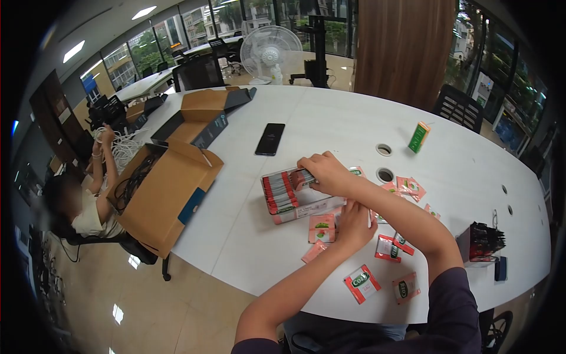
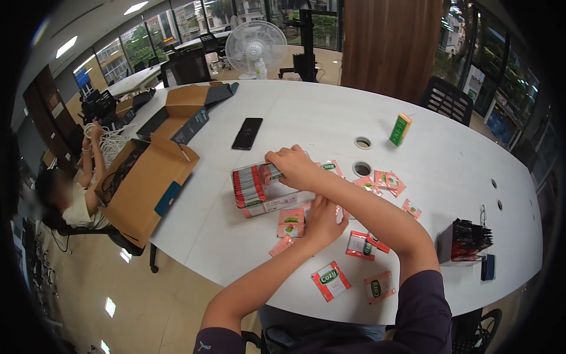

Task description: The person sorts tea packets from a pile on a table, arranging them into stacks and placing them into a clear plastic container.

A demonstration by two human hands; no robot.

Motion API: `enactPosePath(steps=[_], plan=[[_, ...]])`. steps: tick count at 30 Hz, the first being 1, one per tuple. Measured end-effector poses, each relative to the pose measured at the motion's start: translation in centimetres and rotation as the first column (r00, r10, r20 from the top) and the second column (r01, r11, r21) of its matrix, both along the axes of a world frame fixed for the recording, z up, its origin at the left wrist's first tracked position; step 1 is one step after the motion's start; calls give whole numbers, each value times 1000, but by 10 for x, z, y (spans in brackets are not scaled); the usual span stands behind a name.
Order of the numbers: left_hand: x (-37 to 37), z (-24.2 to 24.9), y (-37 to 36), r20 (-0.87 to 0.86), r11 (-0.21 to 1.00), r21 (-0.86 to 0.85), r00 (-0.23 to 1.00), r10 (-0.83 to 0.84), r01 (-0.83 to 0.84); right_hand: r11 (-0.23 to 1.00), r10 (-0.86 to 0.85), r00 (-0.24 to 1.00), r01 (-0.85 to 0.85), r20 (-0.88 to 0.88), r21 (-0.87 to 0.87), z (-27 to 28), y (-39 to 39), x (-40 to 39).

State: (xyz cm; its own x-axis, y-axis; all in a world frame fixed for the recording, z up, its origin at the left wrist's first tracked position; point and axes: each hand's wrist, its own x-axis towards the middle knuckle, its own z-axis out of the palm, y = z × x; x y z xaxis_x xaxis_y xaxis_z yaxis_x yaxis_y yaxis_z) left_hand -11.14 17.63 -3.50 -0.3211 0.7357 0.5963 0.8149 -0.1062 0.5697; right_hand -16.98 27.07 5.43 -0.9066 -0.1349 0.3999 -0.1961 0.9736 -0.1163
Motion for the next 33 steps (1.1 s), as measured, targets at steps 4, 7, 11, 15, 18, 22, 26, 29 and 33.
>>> enactPosePath(steps=[4, 7, 11, 15, 18, 22, 26, 29, 33], plan=[[2, -6, 1, -4, 986, -156, 999, -50, 49, 999, 24, 997, -21, -71, 43, -13, 1, -14], [5, -3, -1, -5, 978, -186, 995, -95, 92, 996, 53, 989, -43, -136, 81, -12, 2, -17], [6, -1, -2, 5, 975, -189, 994, -113, 112, 990, 32, 993, -16, -117, 139, -12, 5, -31], [5, -5, 0, 19, 967, -197, 987, -158, 158, 981, 13, 1000, -9, -21, 193, -14, 10, -42], [6, -10, 1, 10, 961, -202, 981, -193, 191, 973, -21, 992, -8, 123, 231, -17, 13, -55], [6, -15, 2, -15, 962, -160, 974, -225, 220, 966, -49, 967, -17, 249, 256, -16, 12, -68], [6, -19, 3, 2, 955, -132, 964, -266, 264, 937, -78, 953, -30, 294, 348, -10, 9, -72], [7, -13, 0, -2, 952, -147, 962, -271, 268, 940, -81, 940, -39, 332, 339, 8, 1, -62], [6, -11, 1, 15, 938, -185, 955, -296, 294, 944, -33, 975, -43, 222, 327, 2, 5, -61]])
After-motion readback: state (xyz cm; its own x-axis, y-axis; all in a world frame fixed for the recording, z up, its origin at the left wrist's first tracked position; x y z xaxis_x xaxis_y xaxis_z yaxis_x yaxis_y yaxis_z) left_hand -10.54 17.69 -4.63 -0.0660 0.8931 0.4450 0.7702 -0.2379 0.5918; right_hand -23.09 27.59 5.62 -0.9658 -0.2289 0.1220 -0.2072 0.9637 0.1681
